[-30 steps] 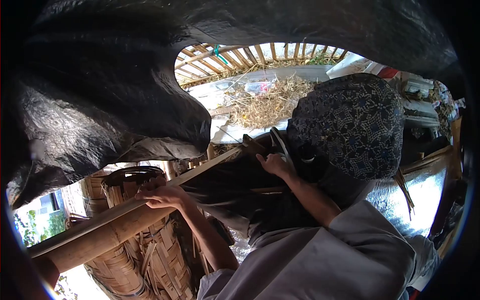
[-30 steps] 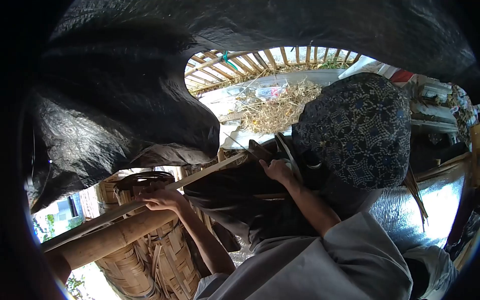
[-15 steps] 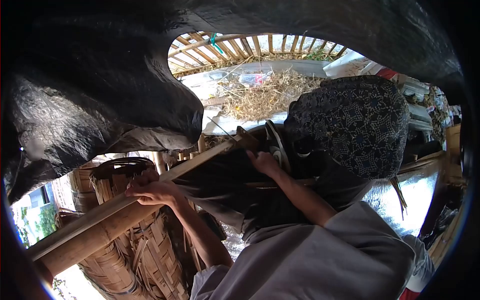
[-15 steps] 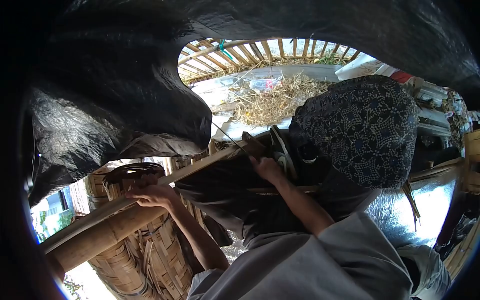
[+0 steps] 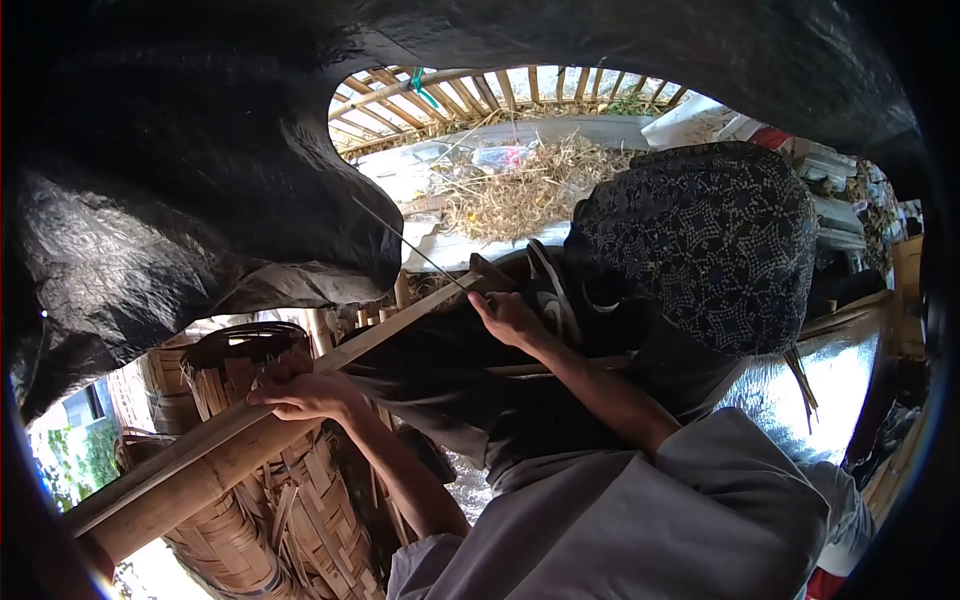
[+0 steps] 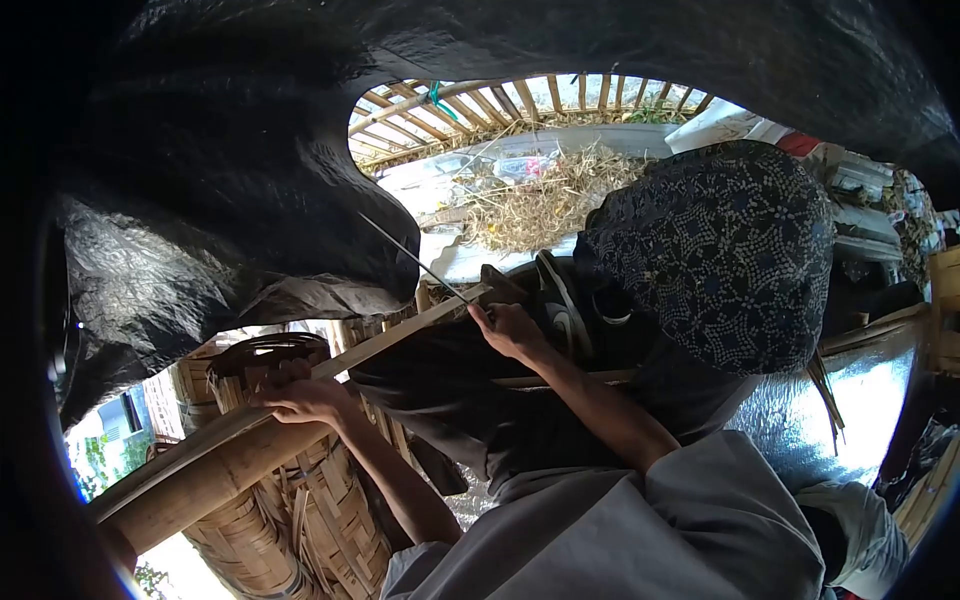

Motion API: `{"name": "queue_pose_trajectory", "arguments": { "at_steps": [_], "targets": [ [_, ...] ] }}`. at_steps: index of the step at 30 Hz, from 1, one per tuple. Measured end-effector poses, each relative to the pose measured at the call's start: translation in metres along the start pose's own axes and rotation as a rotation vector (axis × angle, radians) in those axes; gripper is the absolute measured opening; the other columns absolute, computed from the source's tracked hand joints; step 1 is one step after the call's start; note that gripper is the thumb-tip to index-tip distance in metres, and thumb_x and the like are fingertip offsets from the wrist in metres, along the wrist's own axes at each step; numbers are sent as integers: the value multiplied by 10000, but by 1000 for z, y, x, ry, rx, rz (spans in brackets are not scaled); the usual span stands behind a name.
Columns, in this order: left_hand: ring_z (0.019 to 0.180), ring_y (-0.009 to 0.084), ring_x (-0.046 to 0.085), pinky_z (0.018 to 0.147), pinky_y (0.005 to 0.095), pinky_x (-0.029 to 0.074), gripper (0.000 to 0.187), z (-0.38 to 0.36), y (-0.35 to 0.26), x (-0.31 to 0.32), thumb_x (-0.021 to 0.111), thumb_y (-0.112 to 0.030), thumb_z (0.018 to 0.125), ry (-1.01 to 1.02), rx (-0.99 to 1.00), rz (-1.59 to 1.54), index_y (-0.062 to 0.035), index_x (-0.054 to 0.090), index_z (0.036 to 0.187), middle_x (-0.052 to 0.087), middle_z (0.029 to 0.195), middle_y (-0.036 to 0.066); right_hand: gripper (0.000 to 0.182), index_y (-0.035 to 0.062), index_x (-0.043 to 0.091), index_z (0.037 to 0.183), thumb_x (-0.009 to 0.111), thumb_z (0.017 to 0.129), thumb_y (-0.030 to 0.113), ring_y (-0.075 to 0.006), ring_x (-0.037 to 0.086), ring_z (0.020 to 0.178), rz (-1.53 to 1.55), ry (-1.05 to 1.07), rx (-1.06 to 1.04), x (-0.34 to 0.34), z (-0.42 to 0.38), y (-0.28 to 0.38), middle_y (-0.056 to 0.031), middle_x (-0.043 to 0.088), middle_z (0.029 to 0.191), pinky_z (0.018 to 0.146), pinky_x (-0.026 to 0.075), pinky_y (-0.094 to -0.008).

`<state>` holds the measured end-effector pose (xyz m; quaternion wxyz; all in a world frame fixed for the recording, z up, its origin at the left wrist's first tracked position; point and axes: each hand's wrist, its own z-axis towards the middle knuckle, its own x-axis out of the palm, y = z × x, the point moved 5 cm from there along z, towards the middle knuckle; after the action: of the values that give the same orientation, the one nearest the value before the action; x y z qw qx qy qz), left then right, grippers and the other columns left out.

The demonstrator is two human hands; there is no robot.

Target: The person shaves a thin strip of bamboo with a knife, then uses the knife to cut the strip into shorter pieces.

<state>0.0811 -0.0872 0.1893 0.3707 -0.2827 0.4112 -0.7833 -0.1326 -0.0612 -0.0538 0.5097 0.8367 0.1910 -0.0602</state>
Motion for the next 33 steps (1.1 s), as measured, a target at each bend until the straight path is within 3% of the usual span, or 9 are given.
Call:
{"name": "queue_pose_trajectory", "arguments": {
  "at_steps": [2, 5, 8, 12, 17, 21, 23, 26, 33],
  "targets": [
    [425, 69, 245, 375, 214, 198, 441, 1, 2, -2, 251, -430, 937, 8, -21, -20, -119, 293, 627, 263, 487, -34, 647, -50, 592, 725, 360, 845, 542, -418, 545, 842, 37, 21, 1, 7, -1, -9, -257, 582, 750, 740, 442, -461],
    [420, 70, 265, 369, 215, 232, 438, -3, 1, -7, 242, -419, 940, 1, -18, 17, -120, 301, 625, 280, 486, -37, 696, -55, 607, 727, 331, 837, 574, -415, 558, 852, -172, -31, 226, 24, 2, -82, -262, 593, 787, 767, 447, -448],
    [416, 70, 290, 373, 216, 278, 435, -3, 3, -8, 222, -406, 944, -18, -40, -11, -116, 312, 632, 298, 486, -36, 728, -62, 610, 739, 313, 828, 597, -411, 561, 865, -194, -82, 185, 17, 4, -85, -264, 596, 812, 786, 442, -451],
    [413, 67, 301, 385, 215, 294, 418, -5, -1, -14, 221, -388, 948, -55, -28, 100, -116, 316, 644, 319, 493, -30, 685, -53, 607, 731, 348, 833, 573, -411, 570, 824, -188, -134, 158, 7, -7, -52, -265, 592, 771, 733, 457, -459],
    [412, 61, 293, 381, 212, 251, 427, -5, -5, -9, 235, -402, 945, -34, -38, 121, -117, 307, 635, 310, 493, -29, 579, -37, 596, 733, 422, 839, 506, -411, 577, 724, -17, -52, -87, -3, -5, 11, -265, 569, 659, 603, 471, -457],
    [432, 72, 242, 398, 215, 243, 447, -8, -10, -1, 242, -432, 938, -70, -38, 160, -125, 259, 614, 275, 504, -27, 621, -6, 617, 756, 360, 841, 553, -390, 593, 777, -34, -79, -81, 0, -10, -22, -240, 601, 739, 678, 487, -447],
    [429, 76, 249, 399, 221, 245, 449, -10, -8, 2, 241, -427, 940, -11, -41, 71, -126, 270, 607, 277, 500, -26, 620, -9, 617, 734, 360, 846, 545, -381, 598, 772, -232, -202, 118, 10, -3, -74, -233, 606, 743, 659, 490, -449],
    [430, 78, 261, 397, 223, 271, 448, -9, 1, -4, 242, -419, 940, 27, -50, 16, -125, 275, 605, 283, 504, -23, 635, -27, 616, 745, 366, 842, 548, -400, 583, 792, -239, -180, 163, 5, 3, -81, -267, 590, 765, 683, 468, -459],
    [436, 74, 274, 407, 227, 331, 432, -7, -1, 3, 277, -384, 941, -34, -78, 55, -123, 272, 598, 291, 520, -26, 620, -20, 612, 764, 373, 842, 547, -383, 601, 754, -89, -138, 82, -13, -4, -9, -245, 602, 746, 636, 498, -435]
  ]
}}
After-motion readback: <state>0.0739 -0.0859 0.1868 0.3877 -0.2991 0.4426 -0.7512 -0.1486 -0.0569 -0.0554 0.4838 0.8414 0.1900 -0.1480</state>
